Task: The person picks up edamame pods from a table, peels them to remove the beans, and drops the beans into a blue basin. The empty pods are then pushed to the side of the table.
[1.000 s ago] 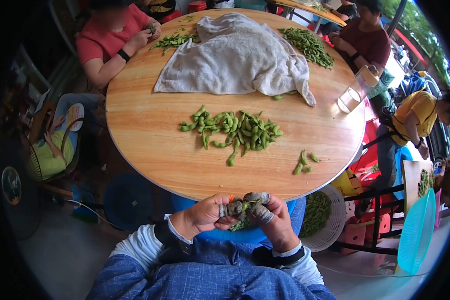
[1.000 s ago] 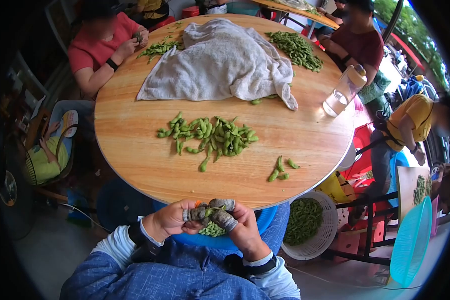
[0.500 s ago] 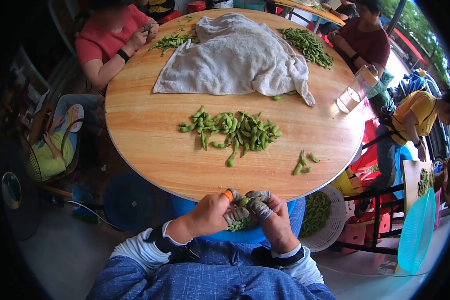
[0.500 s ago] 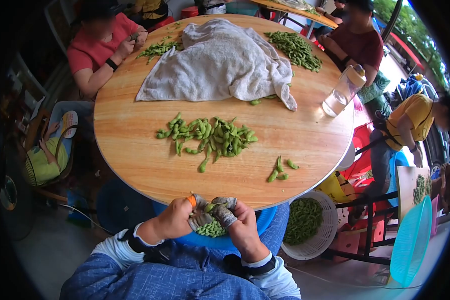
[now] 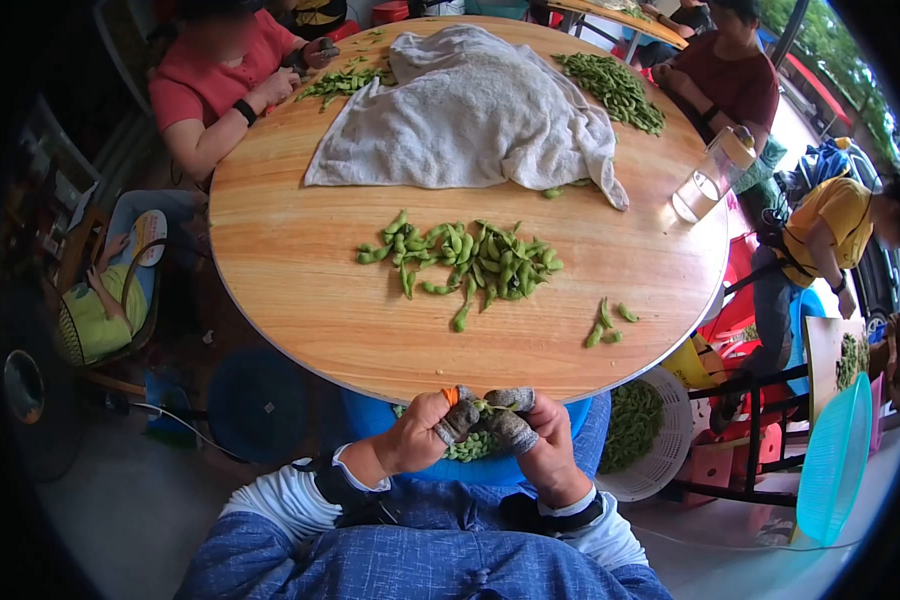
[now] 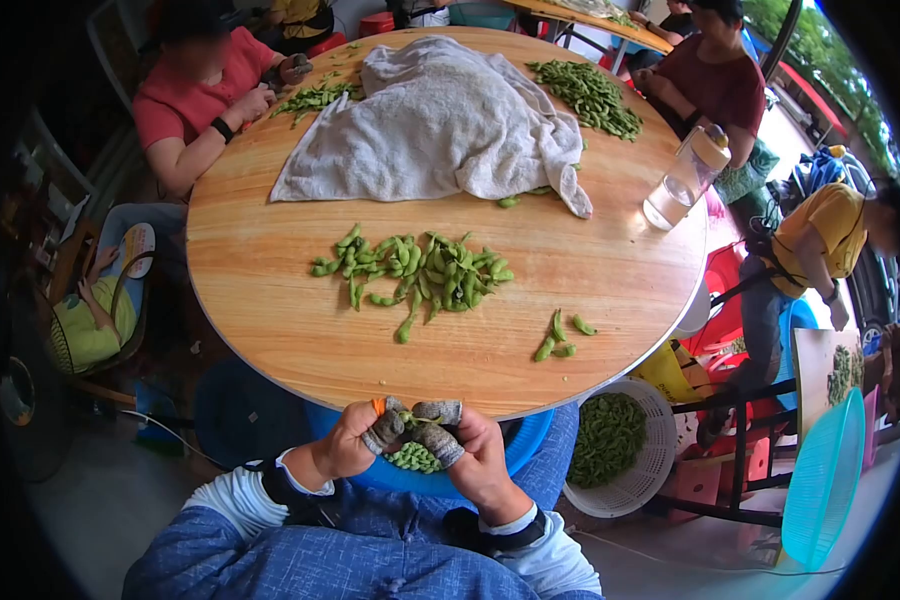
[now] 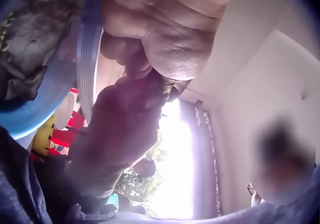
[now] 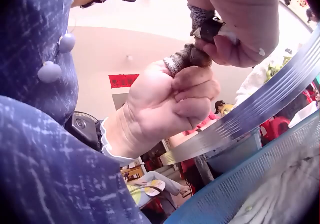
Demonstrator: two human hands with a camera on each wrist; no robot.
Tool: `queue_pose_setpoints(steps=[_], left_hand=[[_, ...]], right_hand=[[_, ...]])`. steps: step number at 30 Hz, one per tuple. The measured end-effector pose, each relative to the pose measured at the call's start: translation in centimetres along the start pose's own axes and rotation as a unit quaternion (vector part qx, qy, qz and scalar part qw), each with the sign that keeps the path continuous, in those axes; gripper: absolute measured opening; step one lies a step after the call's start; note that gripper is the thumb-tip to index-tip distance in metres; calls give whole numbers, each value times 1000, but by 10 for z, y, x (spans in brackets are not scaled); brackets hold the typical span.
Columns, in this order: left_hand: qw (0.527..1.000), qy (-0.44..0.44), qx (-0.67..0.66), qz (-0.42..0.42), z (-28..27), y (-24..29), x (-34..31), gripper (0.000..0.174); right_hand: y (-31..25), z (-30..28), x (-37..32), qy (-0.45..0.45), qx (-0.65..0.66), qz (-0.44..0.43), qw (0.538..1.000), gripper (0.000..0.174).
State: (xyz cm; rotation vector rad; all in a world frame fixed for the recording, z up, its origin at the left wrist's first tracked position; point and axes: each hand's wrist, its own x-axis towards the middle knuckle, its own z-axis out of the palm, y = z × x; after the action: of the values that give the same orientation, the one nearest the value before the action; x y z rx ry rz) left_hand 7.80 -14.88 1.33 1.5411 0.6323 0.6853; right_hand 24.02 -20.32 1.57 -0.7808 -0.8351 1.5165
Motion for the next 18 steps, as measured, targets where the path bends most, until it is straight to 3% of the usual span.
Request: queue_pose_setpoints(steps=[1, 4, 7, 10, 13, 16, 18], left_hand=[[999, -8, -18, -45, -2, 0, -1, 16], [993, 83, 82, -21, 6, 11, 1, 13], [986, 95, 128, 50, 4, 18, 2, 12], [990, 93, 83, 69, 3, 13, 5, 11], [988, 12, -112, -103, -11, 6, 2, 12], [969, 28, -188, -158, -10, 14, 4, 9], [976, 59, -168, -126, -7, 15, 7, 10]], right_hand=[[0, -1, 0, -2, -4, -2, 1000, 23], [-2, -2, 0, 21, -1, 24, 999, 23], [-4, 4, 0, 27, -58, -2, 998, 21], [-4, 6, 0, 19, -97, -36, 994, 20], [0, -1, 0, -9, -202, -57, 978, 19], [2, 0, 0, 12, -173, -44, 984, 17], [-2, 3, 0, -5, -232, -37, 972, 17]])
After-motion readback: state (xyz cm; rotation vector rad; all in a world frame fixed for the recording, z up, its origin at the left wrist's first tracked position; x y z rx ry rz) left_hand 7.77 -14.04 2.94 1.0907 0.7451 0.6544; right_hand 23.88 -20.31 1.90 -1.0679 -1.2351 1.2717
